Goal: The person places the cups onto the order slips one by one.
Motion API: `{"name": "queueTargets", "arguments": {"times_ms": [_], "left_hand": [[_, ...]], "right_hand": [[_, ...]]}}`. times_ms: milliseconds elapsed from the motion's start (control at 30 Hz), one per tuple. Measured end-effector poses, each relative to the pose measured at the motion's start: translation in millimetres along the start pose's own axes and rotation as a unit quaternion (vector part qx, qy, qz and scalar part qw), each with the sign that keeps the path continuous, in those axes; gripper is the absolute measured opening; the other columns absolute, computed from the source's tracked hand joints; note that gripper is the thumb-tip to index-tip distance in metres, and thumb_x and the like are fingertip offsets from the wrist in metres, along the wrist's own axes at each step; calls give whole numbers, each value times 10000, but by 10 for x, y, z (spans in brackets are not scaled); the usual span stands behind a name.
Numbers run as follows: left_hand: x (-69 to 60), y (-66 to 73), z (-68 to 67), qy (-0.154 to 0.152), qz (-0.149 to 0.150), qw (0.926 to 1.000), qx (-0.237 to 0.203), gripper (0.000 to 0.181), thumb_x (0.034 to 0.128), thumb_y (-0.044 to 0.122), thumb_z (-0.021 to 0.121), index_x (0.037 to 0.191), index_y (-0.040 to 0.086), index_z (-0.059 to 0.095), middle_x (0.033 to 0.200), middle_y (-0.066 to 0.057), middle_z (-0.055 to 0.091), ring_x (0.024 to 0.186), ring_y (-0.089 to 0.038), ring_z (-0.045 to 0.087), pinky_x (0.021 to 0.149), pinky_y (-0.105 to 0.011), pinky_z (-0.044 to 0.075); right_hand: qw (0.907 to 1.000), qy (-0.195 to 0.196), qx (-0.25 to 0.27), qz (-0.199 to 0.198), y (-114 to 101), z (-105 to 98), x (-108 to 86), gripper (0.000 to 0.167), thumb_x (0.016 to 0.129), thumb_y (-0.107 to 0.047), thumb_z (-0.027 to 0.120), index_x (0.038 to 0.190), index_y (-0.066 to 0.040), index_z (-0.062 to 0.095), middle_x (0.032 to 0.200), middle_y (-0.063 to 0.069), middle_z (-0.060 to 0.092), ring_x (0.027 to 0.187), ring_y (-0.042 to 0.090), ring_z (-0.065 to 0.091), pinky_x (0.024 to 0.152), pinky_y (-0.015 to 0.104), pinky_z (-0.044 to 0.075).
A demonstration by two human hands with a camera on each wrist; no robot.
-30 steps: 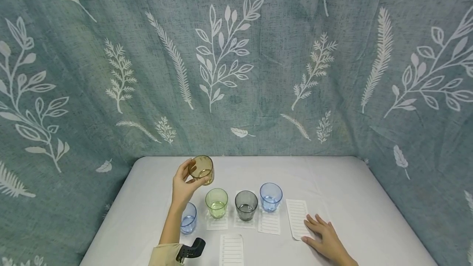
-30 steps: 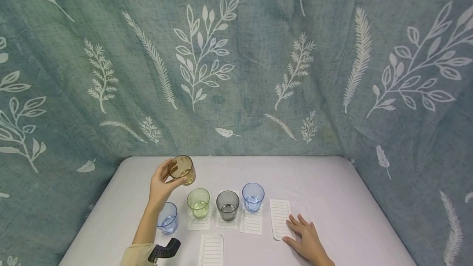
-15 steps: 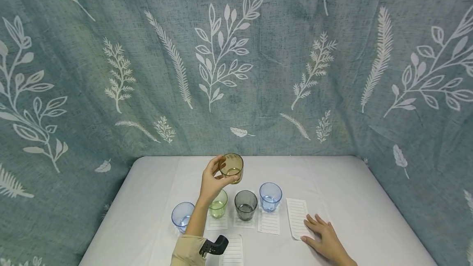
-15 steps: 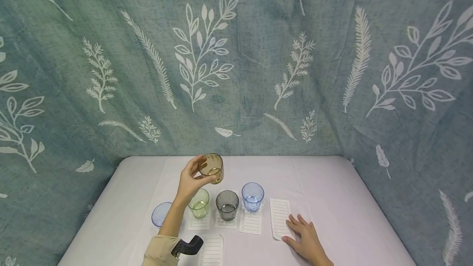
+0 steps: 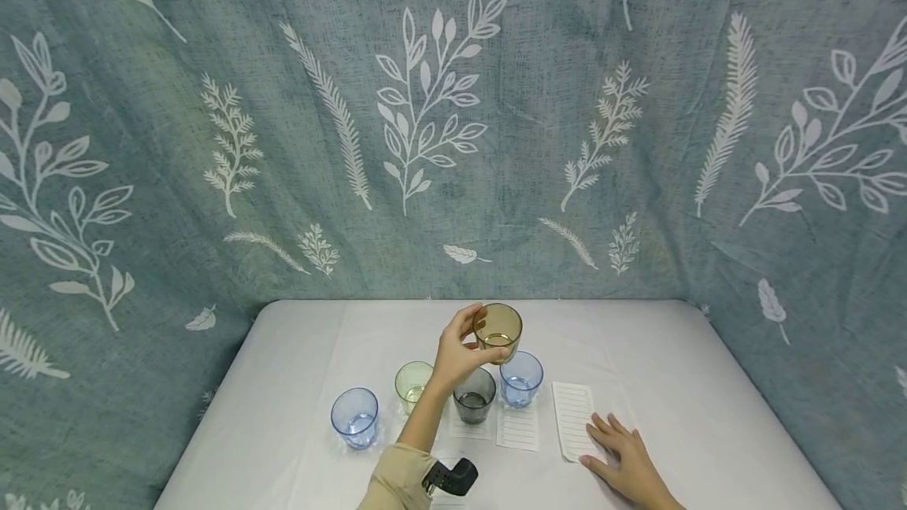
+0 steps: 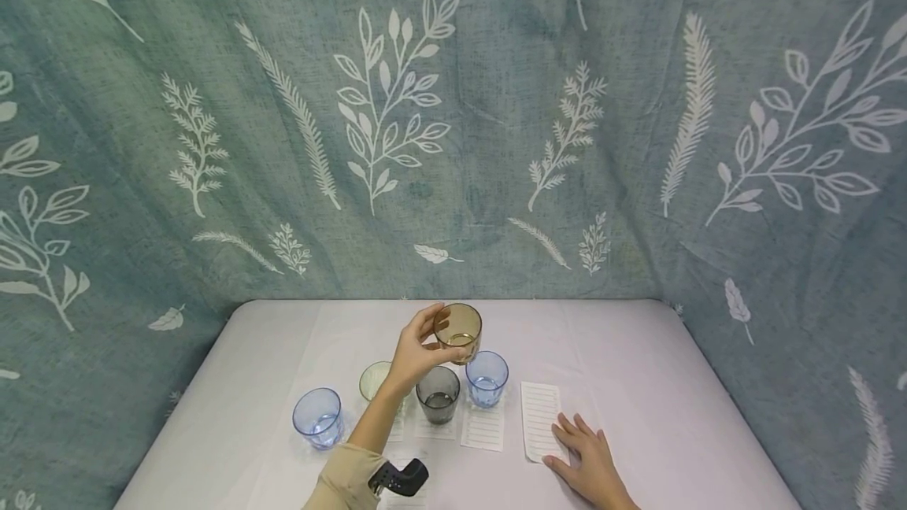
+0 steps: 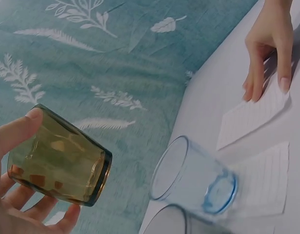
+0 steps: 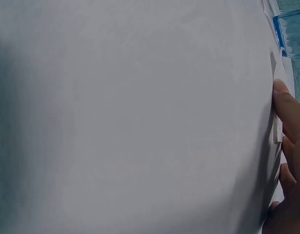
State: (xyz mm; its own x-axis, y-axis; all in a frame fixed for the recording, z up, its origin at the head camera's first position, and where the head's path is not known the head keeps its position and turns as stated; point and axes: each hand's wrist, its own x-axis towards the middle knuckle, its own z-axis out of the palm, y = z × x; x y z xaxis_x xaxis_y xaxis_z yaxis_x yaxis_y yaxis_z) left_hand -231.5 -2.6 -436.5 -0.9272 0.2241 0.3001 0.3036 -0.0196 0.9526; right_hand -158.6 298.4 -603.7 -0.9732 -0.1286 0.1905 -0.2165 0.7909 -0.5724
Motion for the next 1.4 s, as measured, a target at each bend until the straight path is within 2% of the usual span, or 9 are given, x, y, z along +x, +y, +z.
{"name": "queueTargets", "arguments": {"times_ms": [100, 267, 333, 500, 767, 1033, 1133, 1400], "left_hand": [[52, -129, 132, -133, 2, 9999, -39, 736, 727, -9, 764, 1363, -62, 396, 1353, -251, 478, 1206, -442, 463, 907, -554, 443], [120, -378, 345, -290, -49, 9994, 188, 746, 723, 60, 797, 1368, 14, 425, 1352, -157, 514, 1207, -358, 495, 898, -448, 477], [122, -423, 415, -335, -66, 9991, 247, 747, 721, 78, 805, 1366, 26, 432, 1345, -140, 524, 1203, -341, 503, 901, -427, 488], [120, -480, 557, -335, -175, 9992, 145, 763, 715, 78, 813, 1368, 13, 423, 1341, -155, 523, 1199, -346, 502, 938, -413, 488], [153, -529, 776, -150, -436, 9988, 149, 785, 698, 71, 823, 1363, -28, 416, 1326, -183, 527, 1204, -345, 498, 934, -349, 499], [117, -605, 996, -266, -609, 9976, 180, 774, 665, 50, 835, 1334, -7, 450, 1309, -158, 542, 1200, -328, 504, 943, -351, 491], [90, -619, 1067, -294, -724, 9962, 387, 776, 654, 61, 841, 1324, 10, 452, 1283, -137, 558, 1187, -308, 512, 969, -377, 467], [58, -723, 1268, -252, -993, 9884, 1118, 801, 625, 53, 847, 1305, -7, 429, 1228, -158, 566, 1128, -300, 549, 967, -339, 460]], "right_hand": [[10000, -33, 15, 10, 9, -4, 2, 593, 739, -332, 778, 1162, 51, 621, 1332, 255, 479, 1275, 538, 311, 923, 794, 168], [10000, -92, -4, -25, 22, -17, 13, 595, 729, -338, 785, 1154, 48, 628, 1327, 251, 483, 1265, 539, 325, 904, 803, 175], [9999, -112, 13, 0, 31, -20, 17, 597, 725, -343, 788, 1153, 42, 631, 1328, 247, 484, 1268, 538, 323, 910, 801, 174], [9998, -141, 85, 73, 41, -32, 28, 602, 717, -342, 794, 1150, 43, 632, 1332, 246, 480, 1276, 535, 312, 919, 797, 164], [9997, -210, 110, 101, 42, -45, 51, 609, 711, -340, 797, 1148, 50, 629, 1327, 237, 482, 1276, 523, 317, 918, 796, 160], [9997, -248, -29, -23, 38, -50, 59, 592, 717, -342, 794, 1139, 43, 640, 1303, 250, 509, 1252, 531, 352, 901, 807, 165], [9997, -143, -65, -178, 34, -49, 60, 577, 718, -335, 795, 1133, 38, 647, 1293, 251, 521, 1241, 536, 367, 889, 812, 178], [9990, 101, -39, -434, 51, -34, 31, 541, 708, -297, 804, 1107, 38, 659, 1264, 262, 541, 1205, 556, 395, 853, 821, 202]]}}
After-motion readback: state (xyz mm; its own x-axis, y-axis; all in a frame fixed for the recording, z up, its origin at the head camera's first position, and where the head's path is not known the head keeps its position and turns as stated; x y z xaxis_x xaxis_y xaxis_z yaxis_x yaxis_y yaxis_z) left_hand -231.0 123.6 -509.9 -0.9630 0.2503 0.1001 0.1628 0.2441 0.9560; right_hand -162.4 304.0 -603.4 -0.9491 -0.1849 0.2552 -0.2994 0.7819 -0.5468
